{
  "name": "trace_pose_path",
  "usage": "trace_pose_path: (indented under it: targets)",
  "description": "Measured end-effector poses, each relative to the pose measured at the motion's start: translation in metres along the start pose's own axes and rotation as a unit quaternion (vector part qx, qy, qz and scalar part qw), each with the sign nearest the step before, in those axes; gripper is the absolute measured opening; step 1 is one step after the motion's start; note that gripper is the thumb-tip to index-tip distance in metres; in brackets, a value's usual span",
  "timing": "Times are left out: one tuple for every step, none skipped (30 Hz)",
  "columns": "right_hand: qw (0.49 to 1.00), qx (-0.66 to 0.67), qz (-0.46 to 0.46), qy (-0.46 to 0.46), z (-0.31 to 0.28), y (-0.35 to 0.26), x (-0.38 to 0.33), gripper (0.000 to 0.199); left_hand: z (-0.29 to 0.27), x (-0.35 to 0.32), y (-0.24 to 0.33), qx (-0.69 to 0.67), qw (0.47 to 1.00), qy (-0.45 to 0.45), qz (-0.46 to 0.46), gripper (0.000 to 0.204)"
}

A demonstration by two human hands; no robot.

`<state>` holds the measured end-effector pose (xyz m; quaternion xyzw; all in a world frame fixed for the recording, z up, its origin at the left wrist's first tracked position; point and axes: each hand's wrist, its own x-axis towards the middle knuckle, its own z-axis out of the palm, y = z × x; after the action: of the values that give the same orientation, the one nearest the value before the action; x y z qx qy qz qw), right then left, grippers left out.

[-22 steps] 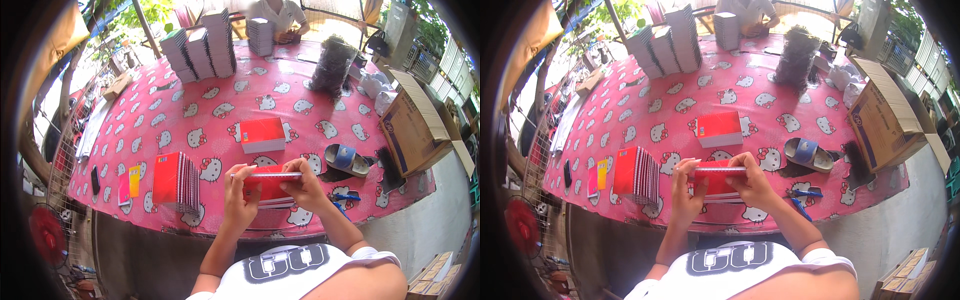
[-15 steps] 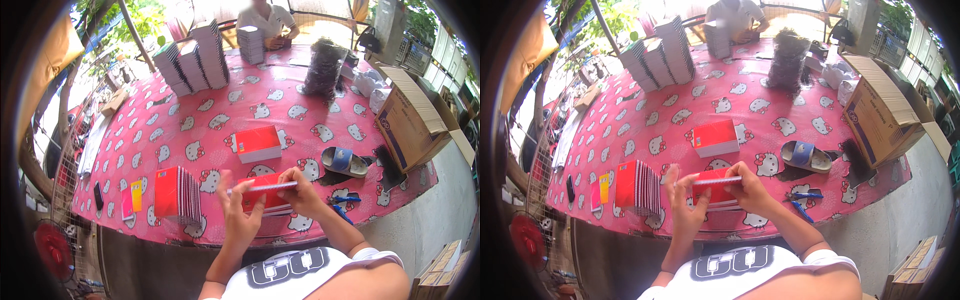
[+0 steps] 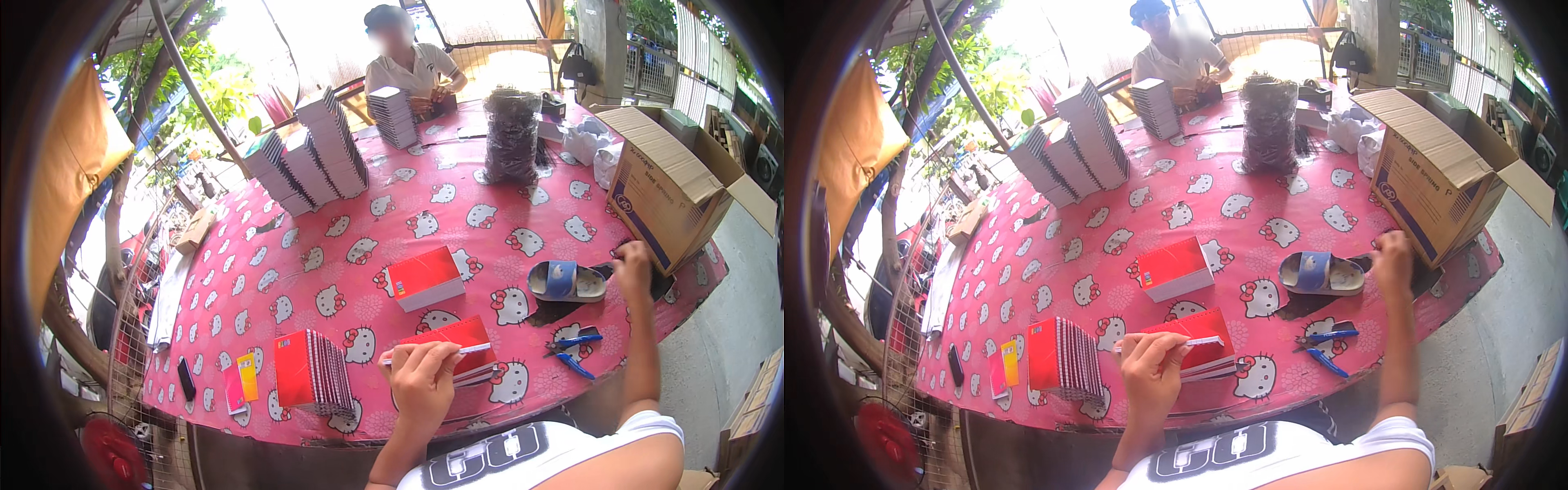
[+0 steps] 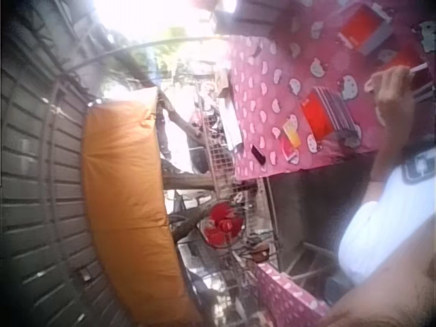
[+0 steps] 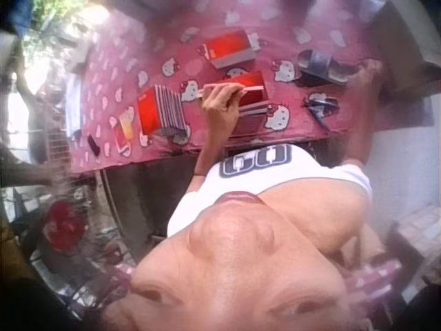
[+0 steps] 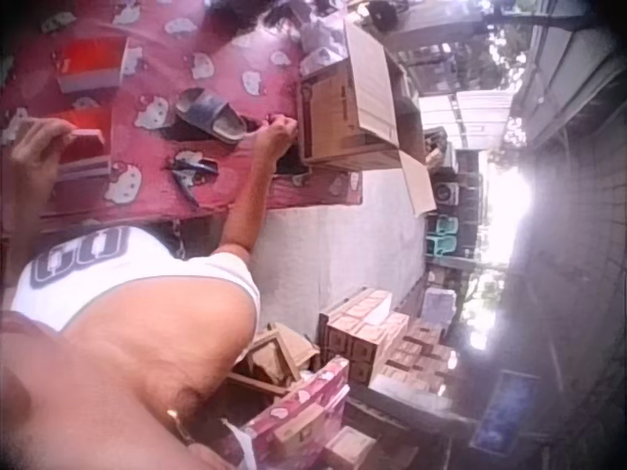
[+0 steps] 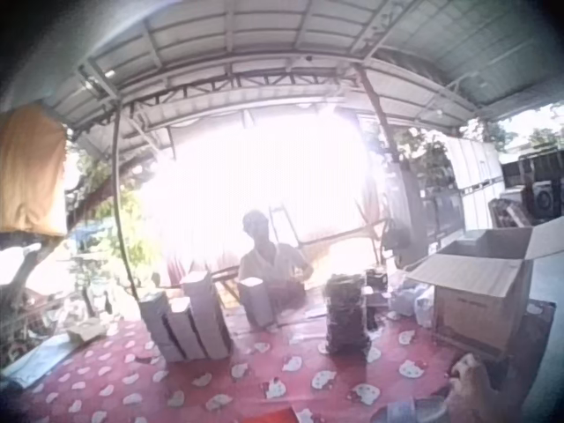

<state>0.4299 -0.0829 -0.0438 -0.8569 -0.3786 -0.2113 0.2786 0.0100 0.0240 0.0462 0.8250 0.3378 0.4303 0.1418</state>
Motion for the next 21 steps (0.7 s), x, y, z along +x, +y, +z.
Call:
trace_pose_path:
  targets:
    - [0.996,-0.077,0.032,-0.032,-0.001,0.019,0.006,0.028,-0.001,-0.001,0.000,0.003,1.000,0.001,-0.002,0.008]
    - [0.997,-0.062,0.025,-0.029,0.007,0.045,0.006,0.031,-0.002,-0.001,0.000,0.004,1.000,-0.001,-0.001,0.007]
    - [0.995,-0.063,0.024,-0.069,0.012,0.054,0.003,0.034,-0.004,-0.001,-0.001,0.009,1.000,-0.001,-0.002,0.007]
    - [0.990,-0.043,0.062,-0.122,0.018,0.061,0.000,0.033,-0.002,-0.004,-0.004,-0.003,1.000,-0.002,-0.014,0.007]
    - [0.980,-0.026,0.097,-0.173,0.025,0.069,-0.002,0.032,-0.001,-0.005,-0.004,0.003,1.000,0.002,-0.010,0.007]
    - [0.977,-0.037,0.106,-0.181,0.032,0.077,-0.002,0.031,-0.001,-0.005,-0.003,0.009,1.000,0.006,-0.005,0.007]
    - [0.974,-0.050,0.114,-0.189,0.039,0.088,0.000,0.030,0.000,-0.004,-0.003,0.012,1.000,0.011,-0.001,0.007]
    - [0.971,-0.068,0.113,-0.198,0.039,0.089,0.007,0.029,0.002,-0.006,-0.003,0.009,1.000,0.018,-0.009,0.006]
    - [0.975,-0.100,0.080,-0.180,0.041,0.086,0.007,0.027,0.002,-0.006,-0.003,0.011,1.000,0.018,-0.008,0.006]
    - [0.976,-0.138,0.041,-0.162,0.037,0.072,0.006,0.026,0.001,-0.007,-0.006,0.009,1.000,0.022,-0.014,0.006]
    - [0.974,-0.180,0.002,-0.137,0.027,0.063,0.008,0.025,0.002,-0.006,-0.008,0.001,0.999,0.027,-0.017,0.006]
    - [0.972,-0.172,0.026,-0.155,0.023,0.069,0.010,0.024,0.004,-0.003,-0.007,-0.005,0.999,0.030,-0.012,0.007]
    - [0.969,-0.167,0.051,-0.174,0.022,0.077,0.012,0.023,0.004,0.001,-0.007,-0.013,0.999,0.030,-0.008,0.007]
    - [0.969,-0.157,0.055,-0.183,0.022,0.078,0.014,0.023,0.005,0.001,-0.006,-0.016,0.999,0.029,-0.009,0.008]
    - [0.968,-0.147,0.062,-0.191,0.020,0.079,0.015,0.022,0.007,0.000,-0.006,-0.020,0.999,0.037,-0.012,0.008]
    - [0.973,-0.130,0.049,-0.186,0.021,0.074,0.013,0.021,0.005,0.001,-0.007,-0.013,0.999,0.041,-0.011,0.008]
    - [0.976,-0.113,0.037,-0.180,0.020,0.070,0.012,0.021,0.005,0.000,-0.008,-0.006,0.999,0.045,-0.009,0.008]
    - [0.980,-0.098,0.026,-0.174,0.018,0.070,0.012,0.021,0.006,-0.002,-0.007,-0.005,0.999,0.046,-0.010,0.008]
    - [0.984,-0.078,0.029,-0.158,0.018,0.075,0.013,0.021,0.005,-0.002,-0.007,-0.006,0.999,0.042,-0.007,0.008]
    - [0.988,-0.058,0.033,-0.139,0.020,0.084,0.017,0.022,0.003,-0.002,-0.006,-0.007,0.999,0.037,-0.002,0.008]
    - [0.991,-0.038,0.038,-0.121,0.019,0.093,0.021,0.022,0.002,-0.001,-0.005,-0.009,0.999,0.033,0.003,0.008]
